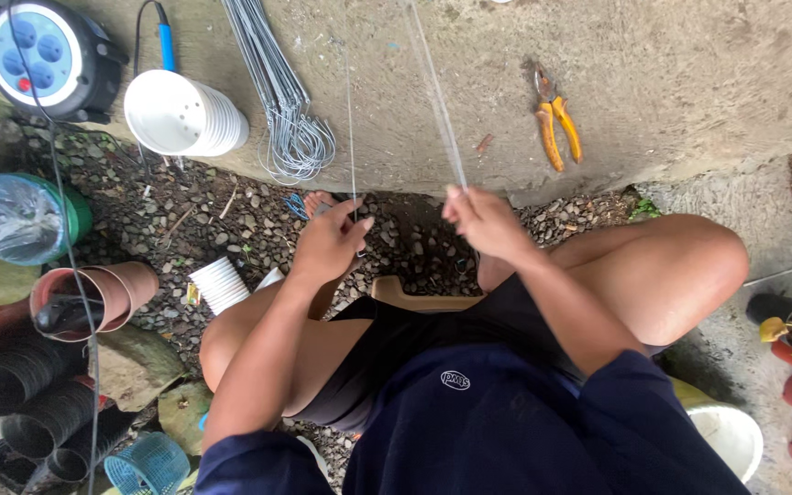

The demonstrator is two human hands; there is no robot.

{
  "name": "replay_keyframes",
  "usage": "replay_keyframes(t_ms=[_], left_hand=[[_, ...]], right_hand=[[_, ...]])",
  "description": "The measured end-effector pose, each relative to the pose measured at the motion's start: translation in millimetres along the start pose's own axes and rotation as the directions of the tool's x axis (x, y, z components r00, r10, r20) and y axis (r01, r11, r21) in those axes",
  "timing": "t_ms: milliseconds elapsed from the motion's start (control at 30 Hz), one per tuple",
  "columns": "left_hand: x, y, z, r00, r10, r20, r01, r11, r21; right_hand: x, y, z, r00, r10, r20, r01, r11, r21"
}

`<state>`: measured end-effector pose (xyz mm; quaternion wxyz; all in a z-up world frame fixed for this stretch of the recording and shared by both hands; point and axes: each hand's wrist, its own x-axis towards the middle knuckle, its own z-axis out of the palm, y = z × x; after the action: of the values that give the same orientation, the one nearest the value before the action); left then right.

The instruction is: The person sits on a small stool and uses pliers to cut and bend metal wires. They insert the wires through holes in a white plastic cup and bend the ends to secure them, creating a wire structure attached to the cup.

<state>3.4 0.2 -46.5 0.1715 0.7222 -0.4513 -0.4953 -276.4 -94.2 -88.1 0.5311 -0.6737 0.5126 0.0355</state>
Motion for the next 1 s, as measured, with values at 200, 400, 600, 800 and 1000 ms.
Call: replay_keyframes(t_ms=[200,400,600,800,1000], left_hand=[[38,-17,34,0.992,0.077,-0.097,-0.040,0.940,0.340],[41,-7,42,0.978,0.156,-0.141,-0.090,0.916,0.392],[61,22,89,0.976,0.212,-0.057,-0.217,0.888,-0.405],[66,20,93,0.994,0.090,0.066,-0.021,0.729,-0.684],[49,25,64,0.977,0.031,0.210,0.141,0.646,-0.751]], right_hand=[[-6,-32,-16,0.998,0.001,-0.060,-0.019,0.953,-0.301],[23,-12,34,0.994,-0.060,-0.096,0.032,0.963,-0.269],[20,-12,50,0.890,-0.332,-0.312,0.177,0.884,-0.433],[-10,-34,29,0.895,-0.392,-0.214,0.343,0.910,-0.232],[5,18,-55,0.911,0.008,-0.413,-0.033,0.998,-0.055]])
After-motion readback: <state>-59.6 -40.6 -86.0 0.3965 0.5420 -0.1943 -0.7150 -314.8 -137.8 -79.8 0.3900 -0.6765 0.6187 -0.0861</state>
